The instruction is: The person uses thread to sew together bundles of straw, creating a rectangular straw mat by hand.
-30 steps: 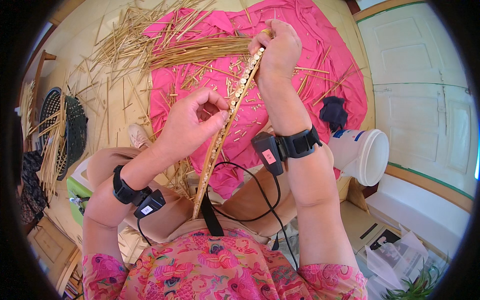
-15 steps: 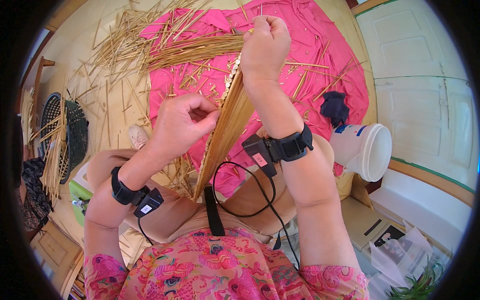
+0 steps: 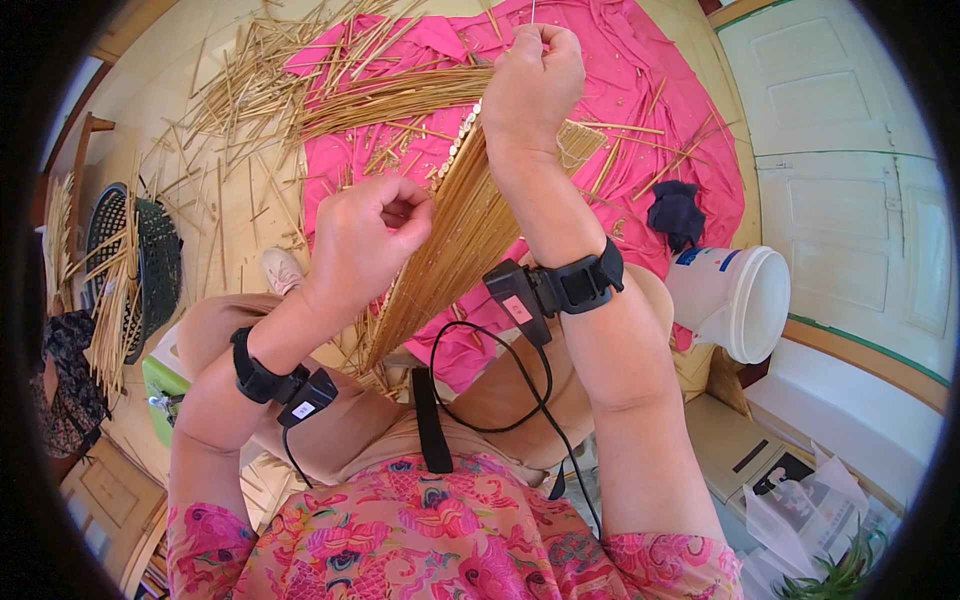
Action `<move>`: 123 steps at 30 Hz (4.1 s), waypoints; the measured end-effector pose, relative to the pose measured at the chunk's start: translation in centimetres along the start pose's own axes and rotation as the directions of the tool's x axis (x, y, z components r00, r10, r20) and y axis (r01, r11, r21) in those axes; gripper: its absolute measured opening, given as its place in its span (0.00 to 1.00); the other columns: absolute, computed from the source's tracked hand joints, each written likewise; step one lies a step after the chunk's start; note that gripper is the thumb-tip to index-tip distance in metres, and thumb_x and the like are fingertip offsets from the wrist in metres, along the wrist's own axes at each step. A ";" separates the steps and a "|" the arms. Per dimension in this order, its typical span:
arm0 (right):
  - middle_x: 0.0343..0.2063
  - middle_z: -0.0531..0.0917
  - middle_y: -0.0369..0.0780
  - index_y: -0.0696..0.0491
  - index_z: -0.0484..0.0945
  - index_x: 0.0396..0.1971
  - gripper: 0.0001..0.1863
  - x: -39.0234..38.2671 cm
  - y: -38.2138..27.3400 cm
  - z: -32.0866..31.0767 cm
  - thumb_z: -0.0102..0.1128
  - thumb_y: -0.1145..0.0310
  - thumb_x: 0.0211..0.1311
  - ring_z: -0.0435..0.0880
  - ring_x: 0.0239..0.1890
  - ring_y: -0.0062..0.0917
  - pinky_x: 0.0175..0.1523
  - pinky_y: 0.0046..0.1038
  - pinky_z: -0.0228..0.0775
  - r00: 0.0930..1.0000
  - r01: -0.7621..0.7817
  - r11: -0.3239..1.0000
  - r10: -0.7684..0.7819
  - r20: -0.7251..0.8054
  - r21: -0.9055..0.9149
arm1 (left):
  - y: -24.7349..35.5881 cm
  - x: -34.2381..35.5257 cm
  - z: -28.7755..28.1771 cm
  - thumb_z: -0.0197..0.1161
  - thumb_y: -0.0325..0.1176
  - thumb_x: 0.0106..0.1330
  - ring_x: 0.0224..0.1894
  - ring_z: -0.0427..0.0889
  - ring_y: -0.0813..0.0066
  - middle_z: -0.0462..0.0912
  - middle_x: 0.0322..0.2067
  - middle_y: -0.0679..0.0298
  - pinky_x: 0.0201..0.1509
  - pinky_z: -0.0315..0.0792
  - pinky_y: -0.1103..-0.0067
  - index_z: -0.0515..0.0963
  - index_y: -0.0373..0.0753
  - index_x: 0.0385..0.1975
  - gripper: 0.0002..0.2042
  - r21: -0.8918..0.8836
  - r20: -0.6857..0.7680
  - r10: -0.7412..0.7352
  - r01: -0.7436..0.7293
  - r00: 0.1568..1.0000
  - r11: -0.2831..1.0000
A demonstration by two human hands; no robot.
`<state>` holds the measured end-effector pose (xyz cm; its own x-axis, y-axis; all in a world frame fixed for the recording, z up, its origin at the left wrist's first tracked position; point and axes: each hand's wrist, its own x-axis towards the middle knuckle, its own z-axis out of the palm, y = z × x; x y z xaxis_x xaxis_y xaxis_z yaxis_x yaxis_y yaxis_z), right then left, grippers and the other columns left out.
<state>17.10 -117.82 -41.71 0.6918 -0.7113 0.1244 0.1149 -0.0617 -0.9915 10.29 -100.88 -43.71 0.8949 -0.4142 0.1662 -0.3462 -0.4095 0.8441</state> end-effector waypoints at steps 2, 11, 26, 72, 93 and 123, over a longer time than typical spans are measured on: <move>0.18 0.76 0.37 0.60 0.73 0.32 0.08 0.0 0.1 -0.1 0.50 0.71 0.62 0.73 0.19 0.17 0.26 0.22 0.65 1.000 0.012 1.000 -0.012 0.003 0.003 | 0.1 0.1 -0.2 0.63 0.25 0.55 0.26 0.83 0.77 0.83 0.23 0.60 0.32 0.77 0.81 0.79 0.30 0.27 0.04 -0.022 0.033 -0.027 0.027 0.999 0.999; 0.17 0.76 0.36 0.60 0.73 0.32 0.07 0.1 0.2 -0.5 0.51 0.71 0.62 0.73 0.19 0.16 0.25 0.21 0.63 1.000 -0.012 0.999 0.012 0.013 0.035 | -1.6 1.1 -0.6 0.59 0.27 0.61 0.31 0.75 0.85 0.79 0.28 0.68 0.38 0.70 0.86 0.76 0.31 0.31 0.05 -0.365 0.347 -0.315 0.436 0.884 0.822; 0.18 0.74 0.33 0.59 0.73 0.31 0.06 0.2 0.1 -0.7 0.51 0.72 0.62 0.71 0.19 0.14 0.24 0.20 0.62 0.999 -0.043 0.996 0.042 0.009 0.079 | -0.6 0.7 -0.8 0.58 0.26 0.64 0.35 0.78 0.81 0.80 0.33 0.65 0.41 0.74 0.83 0.75 0.32 0.36 0.05 -0.380 0.363 -0.250 0.388 0.898 0.840; 0.37 0.82 0.46 0.60 0.73 0.42 0.09 -2.3 -0.9 -15.6 0.43 0.74 0.70 0.82 0.38 0.28 0.46 0.27 0.72 0.952 0.116 0.969 -0.172 0.253 0.219 | -0.9 -3.6 1.1 0.50 0.18 0.55 0.62 0.66 0.46 0.63 0.61 0.40 0.65 0.63 0.64 0.58 0.27 0.64 0.31 0.385 0.289 0.355 -0.447 0.889 0.808; 0.36 0.83 0.45 0.61 0.73 0.39 0.08 -4.6 0.0 -12.5 0.46 0.73 0.71 0.82 0.37 0.21 0.44 0.21 0.73 0.969 -0.041 0.994 0.015 0.247 0.099 | -1.0 -4.7 2.5 0.51 0.15 0.54 0.61 0.66 0.45 0.64 0.59 0.40 0.65 0.63 0.65 0.54 0.27 0.65 0.34 0.157 0.243 0.275 -0.317 0.930 0.935; 0.43 0.83 0.44 0.60 0.72 0.41 0.06 -4.7 -0.5 -10.9 0.48 0.74 0.70 0.80 0.43 0.19 0.52 0.22 0.70 0.956 0.083 0.994 -0.061 0.287 -0.065 | -1.4 -1.2 -1.1 0.56 0.26 0.63 0.49 0.78 0.50 0.78 0.46 0.45 0.51 0.71 0.68 0.65 0.32 0.60 0.24 -0.129 0.341 0.129 -0.089 0.931 0.988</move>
<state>6.07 -122.09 -42.25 0.8590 -0.4751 0.1907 0.1252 -0.1662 -0.9781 10.06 -98.92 -44.54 0.6931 -0.7152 0.0897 -0.3857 -0.2628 0.8844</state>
